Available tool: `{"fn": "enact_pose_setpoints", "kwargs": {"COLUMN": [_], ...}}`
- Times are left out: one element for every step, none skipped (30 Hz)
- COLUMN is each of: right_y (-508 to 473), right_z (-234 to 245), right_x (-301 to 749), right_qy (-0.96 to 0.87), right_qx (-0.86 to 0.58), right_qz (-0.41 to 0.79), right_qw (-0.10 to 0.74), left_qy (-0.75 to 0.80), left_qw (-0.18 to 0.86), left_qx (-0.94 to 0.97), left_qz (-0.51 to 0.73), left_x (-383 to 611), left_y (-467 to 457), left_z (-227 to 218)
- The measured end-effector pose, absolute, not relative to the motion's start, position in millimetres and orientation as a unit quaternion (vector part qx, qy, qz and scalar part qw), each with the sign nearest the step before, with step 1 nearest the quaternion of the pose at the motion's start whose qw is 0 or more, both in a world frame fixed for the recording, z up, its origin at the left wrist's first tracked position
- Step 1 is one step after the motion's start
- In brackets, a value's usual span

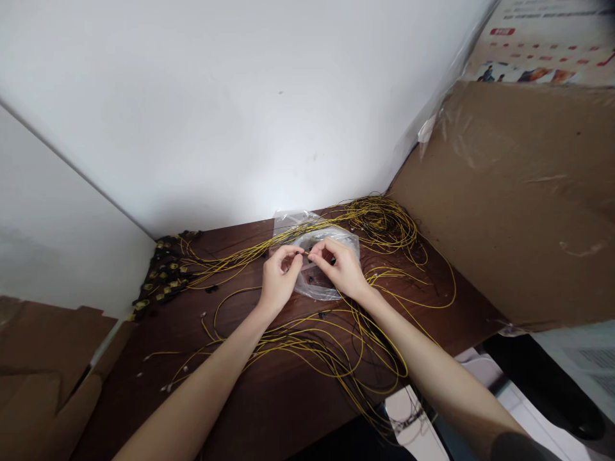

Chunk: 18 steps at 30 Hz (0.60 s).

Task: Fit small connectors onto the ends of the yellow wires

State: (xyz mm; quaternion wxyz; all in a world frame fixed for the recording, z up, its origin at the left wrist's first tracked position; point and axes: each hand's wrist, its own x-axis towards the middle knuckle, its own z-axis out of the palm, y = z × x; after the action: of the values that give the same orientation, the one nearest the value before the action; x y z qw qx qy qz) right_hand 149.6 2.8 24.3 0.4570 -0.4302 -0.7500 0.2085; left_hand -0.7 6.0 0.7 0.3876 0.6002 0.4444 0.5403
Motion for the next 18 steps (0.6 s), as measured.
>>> {"fn": "enact_pose_setpoints", "kwargs": {"right_y": [2.7,2.6,2.5,2.3,2.0,1.7,1.5,1.4,1.3,1.4,1.5,1.7,1.9,2.1,2.2,2.3,2.4,2.4], "right_z": [24.4,24.5,24.5,24.5,24.5,24.5,24.5,24.4,24.3,24.2,24.1,24.0,24.0,23.9,23.9,23.9,23.9,23.8], "right_x": [149.7,149.8,149.9,150.0,150.1,150.2,150.3,150.4,150.5,150.6,150.7,150.8,150.9,150.9,150.9,150.8,150.7,150.7], "right_qy": [-0.753,-0.756,-0.759,-0.761,-0.764,-0.765,-0.767,-0.768,-0.769,-0.77,-0.771,-0.772,-0.772,-0.773,-0.774,-0.774,-0.774,-0.773], "right_qx": [-0.428,-0.426,-0.424,-0.423,-0.422,-0.421,-0.419,-0.418,-0.416,-0.415,-0.413,-0.412,-0.412,-0.412,-0.412,-0.413,-0.414,-0.415], "right_qz": [0.205,0.202,0.199,0.198,0.197,0.196,0.195,0.195,0.194,0.192,0.191,0.191,0.191,0.19,0.19,0.19,0.191,0.191], "right_qw": [0.456,0.454,0.452,0.45,0.448,0.446,0.445,0.445,0.445,0.446,0.446,0.445,0.444,0.443,0.442,0.441,0.44,0.439], "left_qy": [0.441,0.437,0.433,0.43,0.43,0.431,0.433,0.435,0.436,0.436,0.436,0.435,0.434,0.434,0.434,0.434,0.433,0.433], "left_qw": [0.378,0.372,0.369,0.368,0.368,0.37,0.371,0.372,0.374,0.378,0.382,0.386,0.39,0.392,0.393,0.394,0.393,0.393], "left_qx": [0.609,0.615,0.617,0.618,0.618,0.616,0.615,0.614,0.614,0.614,0.614,0.615,0.615,0.616,0.617,0.617,0.618,0.618], "left_qz": [0.54,0.541,0.544,0.545,0.546,0.545,0.544,0.543,0.541,0.539,0.536,0.533,0.53,0.528,0.526,0.526,0.525,0.525], "left_x": [-0.8,-0.8,-0.7,-0.6,-0.5,-0.4,-0.4,-0.5,-0.7,-0.8,-1.0,-1.2,-1.3,-1.3,-1.3,-1.3,-1.3,-1.2], "left_y": [6.3,6.5,6.8,7.0,7.1,7.2,7.2,7.2,7.3,7.3,7.2,7.2,7.1,7.0,6.9,6.7,6.6,6.4], "left_z": [0.1,-0.4,-0.7,-0.9,-1.0,-1.1,-1.0,-0.9,-0.8,-0.7,-0.5,-0.3,-0.1,0.2,0.5,0.7,1.0,1.1]}}
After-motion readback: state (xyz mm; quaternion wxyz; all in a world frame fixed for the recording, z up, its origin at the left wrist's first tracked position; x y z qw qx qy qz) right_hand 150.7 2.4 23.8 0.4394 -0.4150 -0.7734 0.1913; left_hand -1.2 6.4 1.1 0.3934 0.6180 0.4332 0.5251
